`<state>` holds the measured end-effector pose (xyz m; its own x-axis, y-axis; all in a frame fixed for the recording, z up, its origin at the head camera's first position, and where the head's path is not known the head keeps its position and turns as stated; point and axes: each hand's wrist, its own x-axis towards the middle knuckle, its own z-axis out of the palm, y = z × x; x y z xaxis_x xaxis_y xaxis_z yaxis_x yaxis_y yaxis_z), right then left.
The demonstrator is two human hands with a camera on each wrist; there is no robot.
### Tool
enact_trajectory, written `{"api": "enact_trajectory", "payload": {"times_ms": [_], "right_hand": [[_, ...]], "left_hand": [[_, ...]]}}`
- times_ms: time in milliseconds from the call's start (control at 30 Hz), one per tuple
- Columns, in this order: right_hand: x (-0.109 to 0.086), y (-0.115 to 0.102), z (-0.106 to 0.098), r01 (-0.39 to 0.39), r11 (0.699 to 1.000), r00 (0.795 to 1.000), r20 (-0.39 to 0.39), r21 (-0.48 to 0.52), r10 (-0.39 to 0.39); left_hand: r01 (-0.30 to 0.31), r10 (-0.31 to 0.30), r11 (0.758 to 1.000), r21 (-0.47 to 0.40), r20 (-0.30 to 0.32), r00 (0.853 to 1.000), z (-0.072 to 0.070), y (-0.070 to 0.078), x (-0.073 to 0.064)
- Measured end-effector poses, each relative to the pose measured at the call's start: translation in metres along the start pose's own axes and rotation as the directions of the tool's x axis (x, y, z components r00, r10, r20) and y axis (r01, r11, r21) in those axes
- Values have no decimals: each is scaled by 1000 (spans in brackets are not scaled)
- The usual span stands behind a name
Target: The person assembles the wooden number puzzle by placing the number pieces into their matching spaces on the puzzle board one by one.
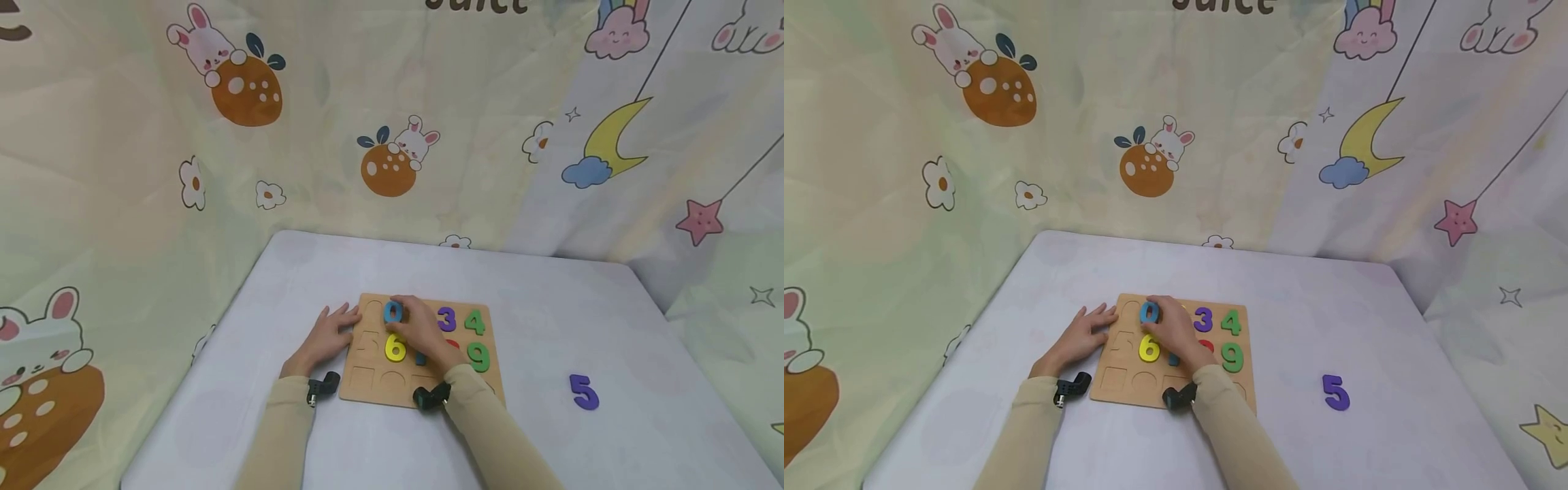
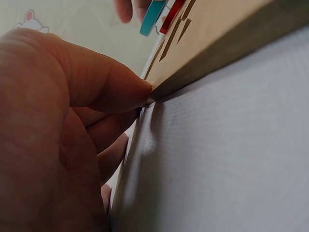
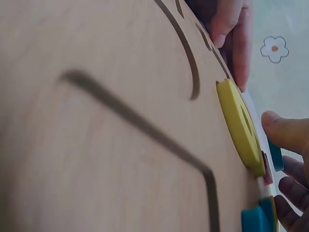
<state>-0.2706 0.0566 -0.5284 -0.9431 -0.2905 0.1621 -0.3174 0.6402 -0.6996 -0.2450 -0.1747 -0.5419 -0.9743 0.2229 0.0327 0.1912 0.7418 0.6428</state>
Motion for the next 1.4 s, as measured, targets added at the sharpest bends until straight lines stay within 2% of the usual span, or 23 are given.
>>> {"api": "enact_trajectory", "payload": {"times_ms": [233, 433, 700, 900, 1400], "right_hand": [[6, -7, 7, 21, 999, 998, 53, -29, -19], [11, -12, 12, 13, 999, 998, 68, -36, -10], [15, -14, 20, 0, 997, 1000, 29, -79, 2], [17, -16, 26, 9, 988, 1000, -11, -151, -11], [21, -20, 35, -14, 977, 999, -32, -213, 7]], "left_hand": [[-2, 2, 1000, 14, 15, 1000, 0, 0, 0], [8, -8, 1000, -4, 17, 1000, -1, 0, 0], [31, -31, 1000, -5, 9, 999, 0, -1, 1], [35, -35, 999, -24, 2, 999, -1, 0, -1], [22, -23, 1000, -20, -10, 1000, -2, 1, -2]]}}
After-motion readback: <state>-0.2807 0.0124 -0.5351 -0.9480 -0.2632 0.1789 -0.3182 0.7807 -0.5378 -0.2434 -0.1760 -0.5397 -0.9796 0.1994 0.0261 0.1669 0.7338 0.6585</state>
